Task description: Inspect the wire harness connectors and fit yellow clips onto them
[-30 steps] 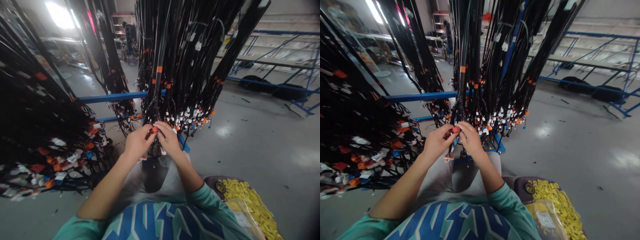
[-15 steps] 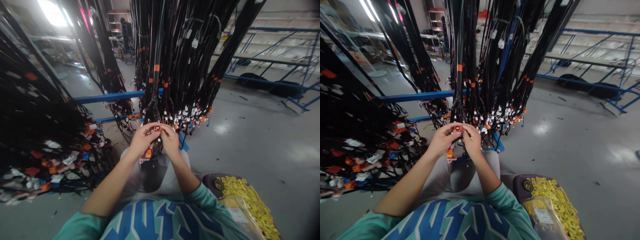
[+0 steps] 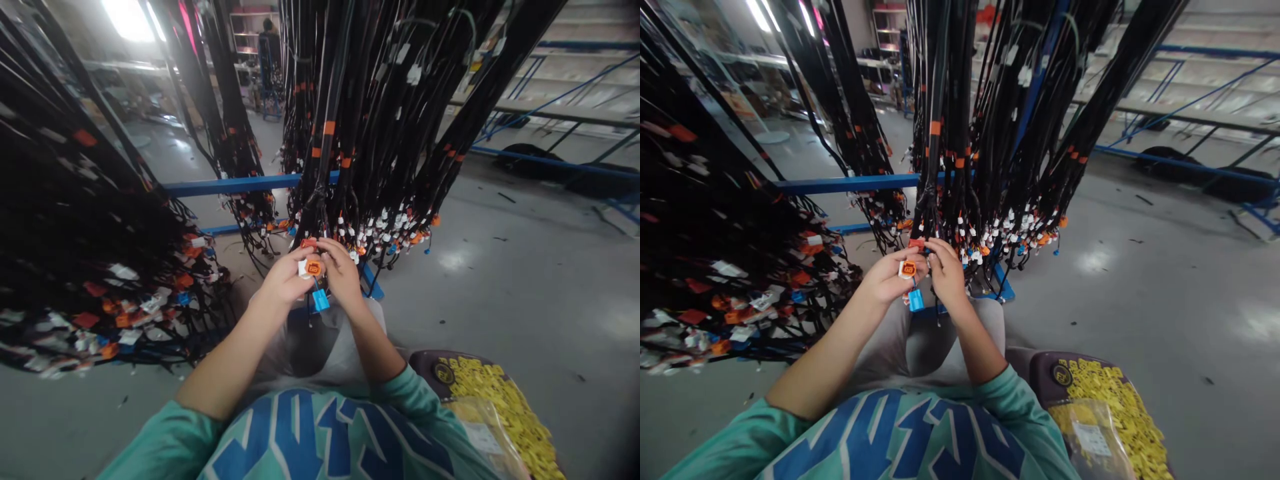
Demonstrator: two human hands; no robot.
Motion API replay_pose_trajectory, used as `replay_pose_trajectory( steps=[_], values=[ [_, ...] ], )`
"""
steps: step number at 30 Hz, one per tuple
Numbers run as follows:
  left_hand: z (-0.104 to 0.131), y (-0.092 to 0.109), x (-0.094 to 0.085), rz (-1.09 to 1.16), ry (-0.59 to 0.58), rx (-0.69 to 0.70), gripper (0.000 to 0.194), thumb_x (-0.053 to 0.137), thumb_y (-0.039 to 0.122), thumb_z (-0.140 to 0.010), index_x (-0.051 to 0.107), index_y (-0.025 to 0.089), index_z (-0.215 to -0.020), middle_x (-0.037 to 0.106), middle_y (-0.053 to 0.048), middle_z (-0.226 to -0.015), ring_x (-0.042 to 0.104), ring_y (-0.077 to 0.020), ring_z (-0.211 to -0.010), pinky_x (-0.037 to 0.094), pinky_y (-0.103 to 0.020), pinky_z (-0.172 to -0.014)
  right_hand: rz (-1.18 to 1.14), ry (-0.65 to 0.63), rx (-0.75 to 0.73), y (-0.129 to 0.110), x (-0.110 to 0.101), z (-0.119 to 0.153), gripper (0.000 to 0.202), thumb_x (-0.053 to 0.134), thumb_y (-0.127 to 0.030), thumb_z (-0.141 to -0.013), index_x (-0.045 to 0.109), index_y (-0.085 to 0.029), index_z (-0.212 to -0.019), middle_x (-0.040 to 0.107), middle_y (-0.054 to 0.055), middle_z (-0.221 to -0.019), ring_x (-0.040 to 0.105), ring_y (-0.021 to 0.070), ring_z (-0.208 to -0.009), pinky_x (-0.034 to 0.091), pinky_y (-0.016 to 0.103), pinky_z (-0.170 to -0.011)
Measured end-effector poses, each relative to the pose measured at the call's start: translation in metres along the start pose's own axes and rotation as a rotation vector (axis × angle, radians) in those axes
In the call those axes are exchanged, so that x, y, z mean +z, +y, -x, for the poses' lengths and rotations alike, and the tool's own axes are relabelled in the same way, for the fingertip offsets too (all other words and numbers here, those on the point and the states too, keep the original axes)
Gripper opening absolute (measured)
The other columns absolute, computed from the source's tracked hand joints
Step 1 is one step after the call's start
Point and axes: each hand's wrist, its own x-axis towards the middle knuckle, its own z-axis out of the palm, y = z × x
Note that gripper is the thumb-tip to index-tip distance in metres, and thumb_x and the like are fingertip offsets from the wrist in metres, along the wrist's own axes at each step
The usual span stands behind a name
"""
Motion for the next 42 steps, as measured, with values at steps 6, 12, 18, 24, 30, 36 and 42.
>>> replay_pose_trajectory(
  steps=[6,12,18,24,30,36,42],
  values=[
    [-0.004,0.001,-0.001,0.058,0.033,-0.01,0.027,0.03,0.008,-0.09,0.047,0.012,-0.069,0.041,0.005,-0.047,0.044,-0.0027,-0.036,0.037,-0.013,-0.04,-0.022,-0.049,0.013,0.003,0.003,0.003,0.035,0.042,-0.013,-0.076,0.062,-0.024,-0.103,0.058,0.005,-0.116,0.05,0.0164,-0.112,0.038,0.037,-0.1],
    [-0.003,0.0,0.005,0.055,0.054,0.009,0.026,0.03,0.007,-0.089,0.045,0.013,-0.068,0.042,0.004,-0.048,0.043,-0.003,-0.037,0.038,-0.013,-0.039,-0.003,-0.073,0.001,0.006,0.005,0.004,0.037,0.045,-0.014,-0.076,0.06,-0.025,-0.107,0.057,0.006,-0.118,0.049,0.0176,-0.114,0.037,0.039,-0.102],
    [-0.003,-0.001,0.004,0.061,0.075,0.03,0.025,0.031,0.005,-0.087,0.045,0.013,-0.069,0.045,0.003,-0.052,0.046,-0.0042,-0.04,0.04,-0.014,-0.042,-0.072,-0.061,0.048,0.004,0.004,0.005,0.033,0.045,-0.018,-0.078,0.061,-0.024,-0.106,0.055,0.007,-0.119,0.048,0.018,-0.115,0.04,0.038,-0.099],
    [-0.006,-0.001,0.0,-0.031,0.063,0.066,0.024,0.033,0.006,-0.087,0.05,0.013,-0.07,0.045,0.001,-0.053,0.048,-0.0063,-0.043,0.043,-0.016,-0.043,-0.143,0.04,0.091,-0.007,-0.005,0.01,0.029,0.048,-0.027,-0.079,0.06,-0.025,-0.106,0.052,0.008,-0.119,0.051,0.0185,-0.11,0.049,0.035,-0.087],
    [-0.006,0.003,0.002,-0.004,0.079,0.089,0.023,0.033,0.005,-0.086,0.05,0.012,-0.071,0.044,0.002,-0.052,0.047,-0.0052,-0.042,0.043,-0.014,-0.042,-0.157,0.069,0.071,-0.023,-0.023,0.018,0.023,0.051,-0.033,-0.082,0.063,-0.026,-0.1,0.059,0.006,-0.106,0.056,0.0187,-0.098,0.046,0.037,-0.088],
    [-0.011,0.013,0.005,0.128,0.065,0.067,0.025,0.032,0.005,-0.087,0.044,0.013,-0.066,0.041,0.003,-0.052,0.042,-0.0028,-0.041,0.041,-0.011,-0.042,-0.369,-0.262,0.143,-0.038,-0.026,0.032,0.051,0.068,-0.032,-0.067,0.053,-0.03,-0.115,0.054,0.005,-0.108,0.057,0.0176,-0.092,0.051,0.032,-0.078],
    [-0.017,0.008,0.002,-0.013,0.071,0.108,0.027,0.032,0.008,-0.088,0.044,0.014,-0.064,0.041,0.004,-0.048,0.042,-0.0046,-0.04,0.039,-0.013,-0.043,-0.49,-0.112,0.307,-0.051,-0.015,0.033,0.031,0.066,-0.03,-0.067,0.059,-0.027,-0.098,0.057,0.003,-0.097,0.058,0.0167,-0.088,0.051,0.033,-0.081]
  ],
)
